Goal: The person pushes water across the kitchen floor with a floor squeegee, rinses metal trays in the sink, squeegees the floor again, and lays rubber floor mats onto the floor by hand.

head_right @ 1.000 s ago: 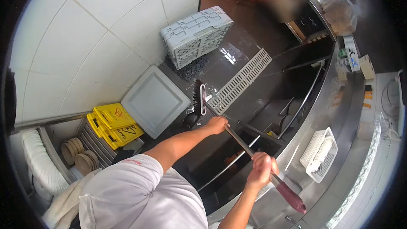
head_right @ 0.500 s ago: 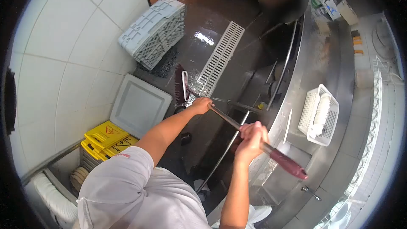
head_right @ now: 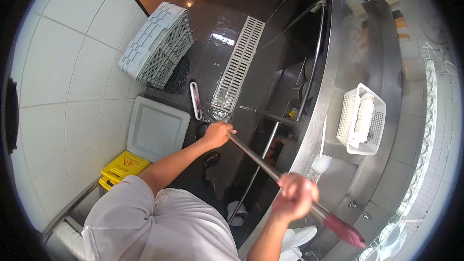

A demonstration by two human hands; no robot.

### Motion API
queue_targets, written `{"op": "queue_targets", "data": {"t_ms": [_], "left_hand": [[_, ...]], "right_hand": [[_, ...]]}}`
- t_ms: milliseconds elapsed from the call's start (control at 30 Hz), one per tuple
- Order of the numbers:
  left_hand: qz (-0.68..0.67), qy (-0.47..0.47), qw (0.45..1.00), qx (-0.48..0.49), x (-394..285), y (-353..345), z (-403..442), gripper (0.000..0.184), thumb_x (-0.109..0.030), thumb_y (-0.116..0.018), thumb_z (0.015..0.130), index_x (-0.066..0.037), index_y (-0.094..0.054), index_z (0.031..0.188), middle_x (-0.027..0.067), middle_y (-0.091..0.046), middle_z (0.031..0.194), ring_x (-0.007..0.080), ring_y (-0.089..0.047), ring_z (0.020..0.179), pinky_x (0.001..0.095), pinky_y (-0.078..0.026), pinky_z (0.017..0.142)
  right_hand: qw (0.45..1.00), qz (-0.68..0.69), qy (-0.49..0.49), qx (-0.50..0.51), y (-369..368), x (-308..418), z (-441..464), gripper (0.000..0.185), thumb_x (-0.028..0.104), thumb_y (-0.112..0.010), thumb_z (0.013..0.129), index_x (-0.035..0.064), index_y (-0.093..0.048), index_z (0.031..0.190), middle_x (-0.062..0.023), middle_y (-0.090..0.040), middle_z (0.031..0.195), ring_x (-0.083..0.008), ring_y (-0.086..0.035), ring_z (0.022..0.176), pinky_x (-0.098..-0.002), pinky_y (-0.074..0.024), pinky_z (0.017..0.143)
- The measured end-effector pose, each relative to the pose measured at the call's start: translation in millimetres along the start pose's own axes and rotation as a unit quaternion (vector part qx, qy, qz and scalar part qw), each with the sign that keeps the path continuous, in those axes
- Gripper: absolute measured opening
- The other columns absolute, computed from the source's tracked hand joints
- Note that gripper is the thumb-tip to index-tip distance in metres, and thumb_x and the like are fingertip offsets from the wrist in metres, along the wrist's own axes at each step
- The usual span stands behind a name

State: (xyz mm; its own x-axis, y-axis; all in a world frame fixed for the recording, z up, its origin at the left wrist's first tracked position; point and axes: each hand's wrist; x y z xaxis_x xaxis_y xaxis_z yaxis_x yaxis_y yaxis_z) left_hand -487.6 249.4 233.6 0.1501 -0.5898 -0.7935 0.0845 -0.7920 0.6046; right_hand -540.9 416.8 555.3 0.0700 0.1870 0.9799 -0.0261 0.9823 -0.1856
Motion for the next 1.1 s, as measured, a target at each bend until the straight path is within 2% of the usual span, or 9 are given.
{"op": "queue_targets", "data": {"t_ms": [67, 167, 267, 500, 667, 767, 867, 1067, 1100], "left_hand": [[0.006, 0.075, 0.997, 0.001, 45, -20, -2, 0.034, -0.034, -0.063, 0.095, -0.005, -0.065, 0.079, 0.0148, -0.069, 0.088, 0.0387, -0.066, 0.097, 0.0506, -0.052, 0.081], [0.01, 0.104, 0.994, 0.016, 75, -61, 16, 0.036, -0.037, -0.061, 0.096, -0.005, -0.066, 0.081, 0.0144, -0.069, 0.092, 0.0391, -0.065, 0.101, 0.0506, -0.051, 0.084], [-0.017, 0.064, 0.998, 0.006, 51, -68, 43, 0.036, -0.038, -0.061, 0.096, -0.005, -0.066, 0.082, 0.0142, -0.069, 0.096, 0.0395, -0.064, 0.099, 0.0499, -0.051, 0.085], [-0.075, -0.029, 0.989, -0.123, -52, -24, 47, 0.037, -0.032, -0.071, 0.09, -0.004, -0.06, 0.068, 0.0142, -0.065, 0.075, 0.0363, -0.065, 0.08, 0.0475, -0.051, 0.075], [-0.166, -0.122, 0.967, -0.15, -105, -5, 0, 0.036, -0.03, -0.072, 0.089, -0.003, -0.059, 0.069, 0.0134, -0.062, 0.072, 0.0361, -0.064, 0.077, 0.0471, -0.051, 0.072], [-0.162, -0.09, 0.975, -0.122, -133, -22, -37, 0.032, -0.027, -0.071, 0.091, -0.004, -0.062, 0.071, 0.0133, -0.065, 0.075, 0.0362, -0.065, 0.08, 0.0476, -0.051, 0.075], [-0.167, -0.108, 0.971, -0.131, -172, -58, -92, 0.024, -0.023, -0.073, 0.087, -0.006, -0.065, 0.072, 0.0129, -0.068, 0.079, 0.0362, -0.067, 0.08, 0.0478, -0.051, 0.072], [-0.175, -0.15, 0.972, -0.036, -262, -78, -238, 0.021, -0.023, -0.073, 0.085, -0.006, -0.064, 0.078, 0.0133, -0.068, 0.077, 0.0377, -0.067, 0.077, 0.0485, -0.051, 0.067], [-0.158, -0.154, 0.975, -0.023, -266, -89, -259, 0.02, -0.023, -0.072, 0.085, -0.006, -0.064, 0.079, 0.0135, -0.068, 0.077, 0.0382, -0.067, 0.076, 0.0487, -0.051, 0.066]], "right_hand": [[0.998, -0.013, -0.056, 0.011, -13, -45, -2, 0.035, 0.011, -0.052, 0.099, 0.0092, -0.039, 0.067, -0.0018, -0.034, 0.054, -0.0172, -0.038, 0.05, -0.0392, -0.0425, 0.056], [0.997, -0.017, -0.021, 0.07, -23, -74, -3, 0.036, 0.007, -0.053, 0.098, 0.0089, -0.038, 0.064, -0.003, -0.038, 0.054, -0.018, -0.039, 0.049, -0.0382, -0.0421, 0.055], [0.991, -0.047, 0.012, 0.121, -16, -70, 9, 0.036, 0.011, -0.051, 0.097, 0.0111, -0.036, 0.065, -0.0015, -0.032, 0.054, -0.0178, -0.037, 0.05, -0.0375, -0.0384, 0.053], [0.984, 0.005, 0.048, 0.17, 11, 36, 33, 0.036, 0.014, -0.045, 0.097, 0.0159, -0.032, 0.064, 0.0008, -0.031, 0.05, -0.0114, -0.029, 0.044, -0.0304, -0.0337, 0.046], [0.97, 0.01, 0.092, 0.224, 34, 81, 4, 0.037, 0.016, -0.054, 0.097, 0.0157, -0.034, 0.065, 0.0021, -0.033, 0.05, -0.0112, -0.03, 0.041, -0.0295, -0.0352, 0.044], [0.968, 0.095, 0.229, 0.026, 32, 132, -30, 0.033, 0.021, -0.063, 0.099, 0.0139, -0.041, 0.076, 0.0015, -0.039, 0.056, -0.0095, -0.033, 0.043, -0.026, -0.0341, 0.043], [0.964, 0.081, 0.241, 0.073, 80, 206, -80, 0.035, 0.017, -0.055, 0.104, 0.0121, -0.037, 0.074, 0.0016, -0.03, 0.059, -0.0094, -0.027, 0.049, -0.0254, -0.0283, 0.047], [0.939, 0.129, 0.23, 0.222, 184, 273, -201, 0.036, 0.019, -0.053, 0.105, 0.0124, -0.037, 0.074, 0.0016, -0.032, 0.057, -0.0075, -0.026, 0.044, -0.0218, -0.027, 0.042], [0.945, 0.112, 0.237, 0.194, 201, 275, -219, 0.032, 0.017, -0.058, 0.102, 0.0137, -0.039, 0.076, 0.0005, -0.039, 0.054, -0.0068, -0.033, 0.043, -0.0204, -0.0287, 0.037]]}}
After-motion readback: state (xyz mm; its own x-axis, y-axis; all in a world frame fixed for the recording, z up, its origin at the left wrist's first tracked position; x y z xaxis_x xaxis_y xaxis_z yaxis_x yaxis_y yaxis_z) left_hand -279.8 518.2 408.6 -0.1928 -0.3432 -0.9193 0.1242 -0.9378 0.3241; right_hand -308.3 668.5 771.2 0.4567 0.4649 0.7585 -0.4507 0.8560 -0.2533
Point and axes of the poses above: each hand's wrist, its own z-axis towards the middle knuckle, its own y-axis out of the back of the hand, x = y × z
